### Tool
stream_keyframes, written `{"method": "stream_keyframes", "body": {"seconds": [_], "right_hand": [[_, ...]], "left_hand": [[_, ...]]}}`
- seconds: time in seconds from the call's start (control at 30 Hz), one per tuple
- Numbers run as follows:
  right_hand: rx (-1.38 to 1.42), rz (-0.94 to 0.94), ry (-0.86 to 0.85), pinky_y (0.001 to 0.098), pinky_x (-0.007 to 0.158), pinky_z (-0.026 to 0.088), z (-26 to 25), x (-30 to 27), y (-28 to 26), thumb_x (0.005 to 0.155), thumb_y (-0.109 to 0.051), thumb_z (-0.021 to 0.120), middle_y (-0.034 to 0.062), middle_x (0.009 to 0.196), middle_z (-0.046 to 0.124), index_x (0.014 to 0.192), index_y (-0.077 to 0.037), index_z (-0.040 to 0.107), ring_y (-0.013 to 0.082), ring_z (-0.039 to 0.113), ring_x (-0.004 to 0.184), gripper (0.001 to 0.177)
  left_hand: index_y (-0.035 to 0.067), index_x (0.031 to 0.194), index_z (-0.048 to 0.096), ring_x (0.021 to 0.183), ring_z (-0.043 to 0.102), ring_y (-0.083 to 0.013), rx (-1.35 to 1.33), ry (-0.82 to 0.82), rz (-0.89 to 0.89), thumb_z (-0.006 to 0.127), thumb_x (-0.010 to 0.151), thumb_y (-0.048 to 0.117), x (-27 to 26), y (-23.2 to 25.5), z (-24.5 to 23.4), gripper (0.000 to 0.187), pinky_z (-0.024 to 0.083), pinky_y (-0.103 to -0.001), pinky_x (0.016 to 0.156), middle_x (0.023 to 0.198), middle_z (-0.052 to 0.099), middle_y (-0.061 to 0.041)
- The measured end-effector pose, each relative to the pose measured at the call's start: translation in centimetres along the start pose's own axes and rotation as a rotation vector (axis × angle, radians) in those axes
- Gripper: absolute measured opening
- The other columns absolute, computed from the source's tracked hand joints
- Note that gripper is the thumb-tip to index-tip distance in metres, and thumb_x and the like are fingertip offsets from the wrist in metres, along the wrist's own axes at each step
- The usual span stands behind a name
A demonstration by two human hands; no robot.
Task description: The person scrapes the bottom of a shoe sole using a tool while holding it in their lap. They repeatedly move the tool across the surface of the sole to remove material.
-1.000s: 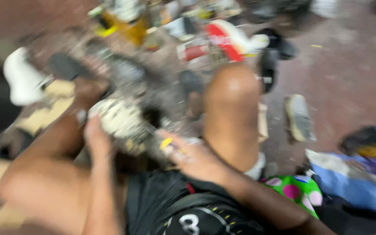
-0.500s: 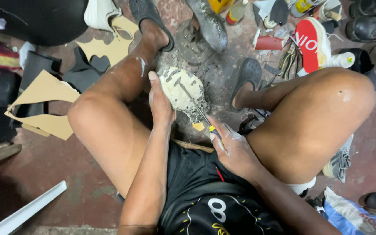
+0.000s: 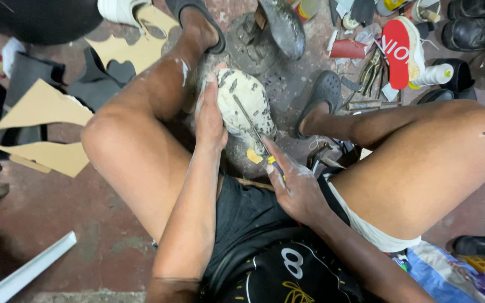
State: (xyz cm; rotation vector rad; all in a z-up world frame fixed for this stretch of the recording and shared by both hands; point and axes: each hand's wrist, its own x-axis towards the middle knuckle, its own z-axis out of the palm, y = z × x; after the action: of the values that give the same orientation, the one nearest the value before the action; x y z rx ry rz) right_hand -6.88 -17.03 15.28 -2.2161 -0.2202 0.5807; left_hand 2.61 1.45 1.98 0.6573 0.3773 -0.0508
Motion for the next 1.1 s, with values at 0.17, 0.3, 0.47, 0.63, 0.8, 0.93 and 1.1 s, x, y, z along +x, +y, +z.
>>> {"method": "stream_keyframes", "body": {"seconds": [0.17,0.3,0.47,0.63,0.8,0.93,1.1], "right_hand": [[0.126,-0.078,0.031,0.0401,0.099,0.049,0.7,0.8,1.2,0.103,-0.009,0.049,0.0226,0.140,0.063,0.159,-0.014,0.038,0.0349,0.067,0.122,0.057],[0.495,0.361,-0.063,0.0261,0.059,0.049,2.5,1.3,1.6,0.103,-0.010,0.045,0.0064,0.085,0.058,0.161,-0.027,0.036,0.0118,0.051,0.061,0.062],[0.721,0.339,-0.015,0.0230,0.045,0.043,3.5,2.0,2.0,0.102,-0.007,0.041,-0.0022,0.078,0.051,0.160,-0.028,0.030,0.0067,0.044,0.051,0.063],[0.803,0.394,-0.073,0.0242,0.044,0.041,2.5,1.6,2.2,0.103,-0.010,0.042,-0.0001,0.078,0.051,0.160,-0.029,0.035,0.0076,0.043,0.051,0.061],[0.268,0.230,-0.012,0.0344,0.070,0.052,2.1,0.8,2.5,0.103,-0.014,0.050,0.0153,0.087,0.065,0.159,-0.025,0.040,0.0208,0.060,0.070,0.057],[0.227,0.037,0.084,0.0418,0.087,0.052,1.8,1.3,2.6,0.104,-0.012,0.050,0.0239,0.116,0.069,0.158,-0.020,0.038,0.0343,0.069,0.095,0.056],[0.236,0.321,-0.023,0.0431,0.091,0.053,1.8,1.9,1.9,0.101,-0.015,0.049,0.0249,0.110,0.071,0.158,-0.026,0.037,0.0414,0.070,0.098,0.059]], "left_hand": [[0.001,0.147,0.053,0.112,0.064,-0.0155,0.125,0.108,0.035,0.050,0.109,0.039,-0.8,-1.0,0.4,0.053,0.052,-0.033,0.101,0.125,0.067,-0.008],[0.003,0.136,0.057,0.105,0.066,-0.0181,0.153,0.172,0.020,0.050,0.108,0.036,-1.0,-2.2,1.2,0.044,0.053,-0.036,0.095,0.118,0.069,-0.010],[0.004,0.129,0.059,0.103,0.065,-0.0170,0.242,0.200,0.010,0.049,0.108,0.036,-1.5,-4.1,1.4,0.039,0.052,-0.035,0.094,0.114,0.069,-0.009],[0.000,0.125,0.064,0.100,0.067,-0.0189,0.196,0.254,0.019,0.048,0.108,0.038,-0.7,-4.3,0.4,0.045,0.053,-0.035,0.092,0.111,0.071,-0.010],[0.000,0.123,0.063,0.105,0.067,-0.0203,0.029,0.219,0.029,0.049,0.108,0.037,0.1,-3.8,-0.6,0.042,0.053,-0.037,0.096,0.114,0.069,-0.011],[0.000,0.125,0.063,0.108,0.067,-0.0179,0.159,0.262,0.068,0.047,0.107,0.039,-0.3,-4.0,-0.3,0.045,0.053,-0.034,0.098,0.119,0.069,-0.009],[-0.003,0.130,0.062,0.110,0.064,-0.0180,0.274,0.223,0.103,0.048,0.111,0.042,-0.8,-4.2,-0.6,0.051,0.051,-0.034,0.099,0.122,0.068,-0.011]]}}
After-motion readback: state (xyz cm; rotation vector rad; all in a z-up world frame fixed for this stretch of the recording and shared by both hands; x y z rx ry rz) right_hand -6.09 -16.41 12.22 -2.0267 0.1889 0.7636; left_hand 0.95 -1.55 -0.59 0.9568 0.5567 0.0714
